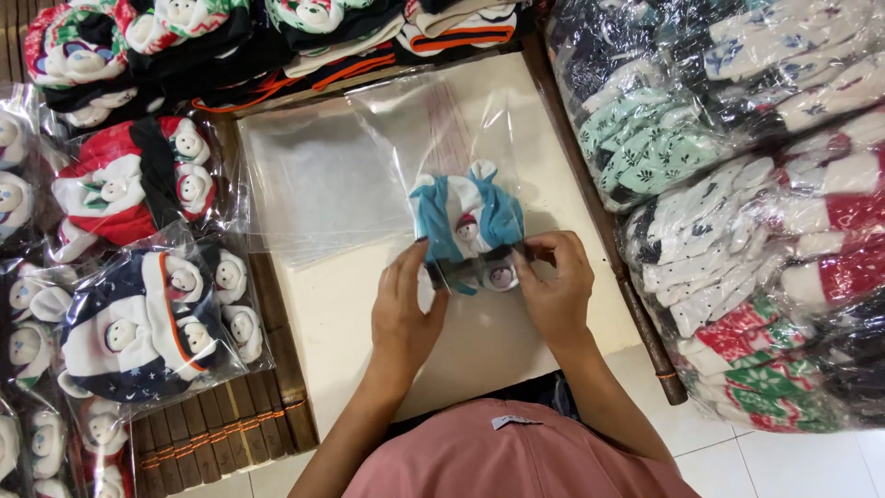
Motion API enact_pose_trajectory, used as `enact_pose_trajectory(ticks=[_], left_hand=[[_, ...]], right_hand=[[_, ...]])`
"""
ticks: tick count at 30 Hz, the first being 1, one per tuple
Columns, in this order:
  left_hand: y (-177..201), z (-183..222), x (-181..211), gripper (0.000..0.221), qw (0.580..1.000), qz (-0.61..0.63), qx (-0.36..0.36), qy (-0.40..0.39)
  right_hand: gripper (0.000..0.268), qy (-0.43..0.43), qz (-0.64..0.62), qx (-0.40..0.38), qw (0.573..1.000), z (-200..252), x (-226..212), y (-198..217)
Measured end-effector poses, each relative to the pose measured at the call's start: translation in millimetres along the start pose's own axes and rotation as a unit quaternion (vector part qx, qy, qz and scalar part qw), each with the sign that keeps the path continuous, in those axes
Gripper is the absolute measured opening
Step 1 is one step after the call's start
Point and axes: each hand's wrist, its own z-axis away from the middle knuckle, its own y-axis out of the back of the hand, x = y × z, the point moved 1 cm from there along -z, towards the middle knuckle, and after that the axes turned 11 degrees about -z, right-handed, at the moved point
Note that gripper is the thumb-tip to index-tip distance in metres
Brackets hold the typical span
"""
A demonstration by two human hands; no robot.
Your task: Packaging small patterned hats or socks into individual plastic bags
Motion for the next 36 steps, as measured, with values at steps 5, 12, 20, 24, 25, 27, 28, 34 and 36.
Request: enact_pose_trajectory(ticks=[5,12,20,24,25,27,28,34,36], left_hand=[[-5,13,-10,0.066,0.999,-0.024,-0.015,0.031],[18,4,-5,0.056,0.995,-0.076,-0.066,0.018],[13,22,-12,0.061,0.982,-0.178,-0.043,-0.052],[17,17,-6,0.066,0.974,-0.217,-0.071,-0.002],[17,18,-7,0.066,0.973,-0.218,-0.072,-0.001],[17,19,-10,0.063,0.981,-0.157,-0.093,0.057],[21,17,-8,0.063,0.981,-0.158,-0.093,0.058],[30,14,-10,0.068,0.936,0.125,-0.198,0.262],[33,14,-8,0.065,0.918,0.172,-0.205,0.294]], right_hand=[[0.029,0.047,0.085,-0.004,0.995,6,13,3],[0.017,0.367,0.109,-0.018,0.924,49,28,7],[0.044,0.328,0.201,-0.119,0.915,24,-12,-19],[0.043,0.31,0.205,-0.137,0.918,20,-15,-33],[0.043,0.31,0.203,-0.139,0.918,20,-15,-34],[0.05,0.292,0.199,-0.136,0.926,19,-14,-36],[0.05,0.292,0.199,-0.136,0.926,19,-13,-37],[0.04,0.251,0.179,-0.13,0.942,17,-12,-39],[0.041,0.243,0.175,-0.134,0.945,18,-12,-39]])
